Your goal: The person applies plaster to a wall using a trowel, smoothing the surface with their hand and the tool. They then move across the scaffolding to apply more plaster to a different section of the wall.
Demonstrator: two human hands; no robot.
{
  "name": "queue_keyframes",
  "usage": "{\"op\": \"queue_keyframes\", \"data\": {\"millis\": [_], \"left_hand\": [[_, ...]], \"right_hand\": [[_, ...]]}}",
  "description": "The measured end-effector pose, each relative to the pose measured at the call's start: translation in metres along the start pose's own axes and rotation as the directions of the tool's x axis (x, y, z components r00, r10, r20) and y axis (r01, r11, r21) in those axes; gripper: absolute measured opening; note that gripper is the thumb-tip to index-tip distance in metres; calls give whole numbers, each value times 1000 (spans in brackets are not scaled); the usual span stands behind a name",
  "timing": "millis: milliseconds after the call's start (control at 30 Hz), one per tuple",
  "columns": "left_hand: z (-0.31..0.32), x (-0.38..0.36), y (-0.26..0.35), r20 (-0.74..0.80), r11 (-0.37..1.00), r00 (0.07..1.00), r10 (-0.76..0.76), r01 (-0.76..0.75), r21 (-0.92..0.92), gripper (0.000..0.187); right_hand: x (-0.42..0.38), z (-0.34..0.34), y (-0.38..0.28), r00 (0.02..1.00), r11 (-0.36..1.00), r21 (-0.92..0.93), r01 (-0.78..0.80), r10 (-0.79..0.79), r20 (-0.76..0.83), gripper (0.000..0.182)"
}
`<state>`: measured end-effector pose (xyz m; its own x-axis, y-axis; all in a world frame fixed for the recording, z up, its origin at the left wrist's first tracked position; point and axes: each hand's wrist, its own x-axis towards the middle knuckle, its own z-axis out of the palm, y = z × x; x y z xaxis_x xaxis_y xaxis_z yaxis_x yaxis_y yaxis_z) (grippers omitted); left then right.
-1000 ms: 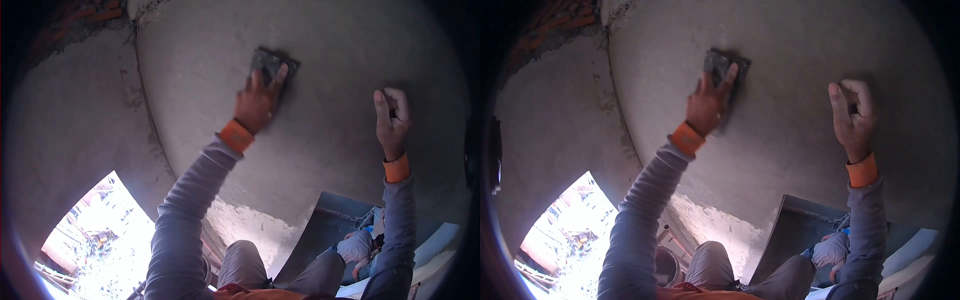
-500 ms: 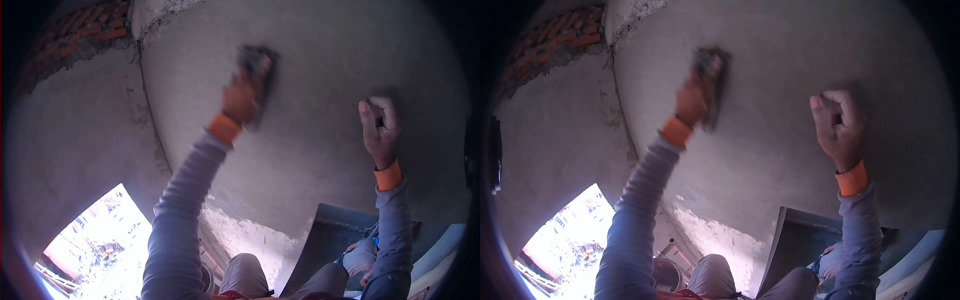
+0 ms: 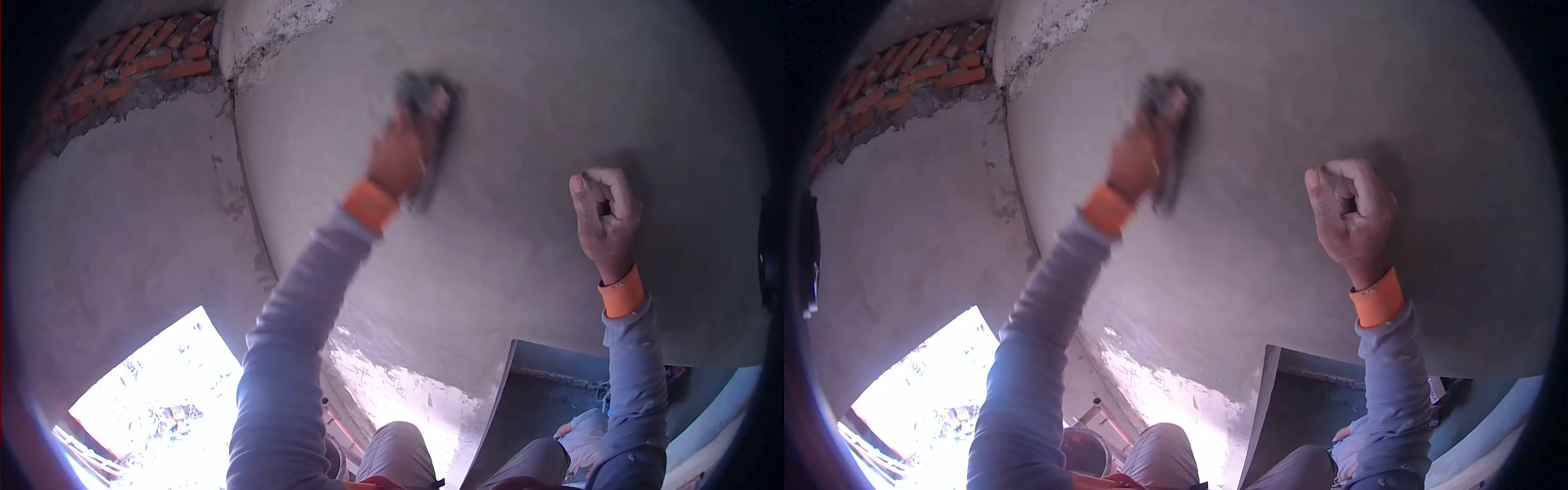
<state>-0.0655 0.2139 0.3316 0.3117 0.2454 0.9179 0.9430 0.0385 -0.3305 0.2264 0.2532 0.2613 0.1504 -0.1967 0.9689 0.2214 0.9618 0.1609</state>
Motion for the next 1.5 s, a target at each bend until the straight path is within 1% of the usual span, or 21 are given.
{"op": "queue_keyframes", "data": {"millis": [67,100,167,267,300,367,433,500,533,567,667,733,833,933,1033,1100,1200,1267,1367,1433,1500], "left_hand": [[-8,78,-49,-122,996,989,-89,87,-24,52],[-12,115,-71,-118,996,990,-75,81,45,62],[-17,152,-86,-81,982,979,-186,188,20,38],[-4,109,-48,-65,981,980,-189,185,-62,60],[12,67,-21,-173,998,983,-56,54,-14,62],[4,-14,43,-36,996,997,61,-63,-57,69],[3,-35,47,6,991,991,134,-134,-27,71],[3,5,1,-3,990,991,135,-135,29,70],[6,49,-33,-71,998,996,54,-57,-41,64],[-2,90,-56,-186,997,980,74,-75,6,59],[5,180,-116,-158,995,983,-89,95,31,39],[0,159,-75,-191,998,980,-60,52,-45,45],[7,74,13,-187,999,981,47,-45,17,61],[-14,43,17,-53,981,979,195,-196,-8,63],[-13,148,-48,-156,999,986,-54,53,-7,53],[-24,207,-55,102,961,956,-274,277,-18,46],[-27,150,-12,-65,976,976,-210,206,-67,50],[-17,87,1,-92,998,996,-5,0,-57,51],[-9,72,-66,-108,999,994,-32,33,9,57],[-5,119,-115,-157,994,983,-96,103,41,56],[-23,160,-125,-30,953,952,-303,303,-12,56]], "right_hand": [[1,-3,-2,999,999,-42,16,-14,42,17],[0,-3,-2,999,999,-54,6,-3,48,17],[2,-2,-2,999,997,-73,-10,14,48,17],[2,-5,-3,998,996,-85,9,-3,64,18],[2,-6,-4,999,997,-74,6,-3,50,18],[1,-6,-5,1000,999,-42,1,0,30,18],[0,-4,-7,999,999,-50,-14,16,29,17],[4,-4,-5,1000,998,-57,0,2,25,17],[4,-4,-5,1000,998,-59,13,-11,24,17],[3,-4,-5,1000,998,-60,20,-19,23,16],[4,-3,-3,999,996,-85,1,2,37,16],[3,-4,-3,999,997,-74,-2,5,42,16],[1,-6,-3,1000,997,-76,21,-19,25,16],[0,-3,-1,999,997,-66,41,-40,19,17],[2,-4,-1,999,995,-96,36,-34,30,17],[3,-5,-1,998,992,-120,38,-31,59,17],[2,-5,-2,998,991,-126,41,-34,58,17],[3,-5,-2,996,992,-109,66,-59,65,17],[2,-5,-3,997,992,-115,56,-50,52,17],[2,-3,-3,998,989,-134,55,-50,42,17],[3,-1,-3,998,989,-138,53,-46,51,17]]}}
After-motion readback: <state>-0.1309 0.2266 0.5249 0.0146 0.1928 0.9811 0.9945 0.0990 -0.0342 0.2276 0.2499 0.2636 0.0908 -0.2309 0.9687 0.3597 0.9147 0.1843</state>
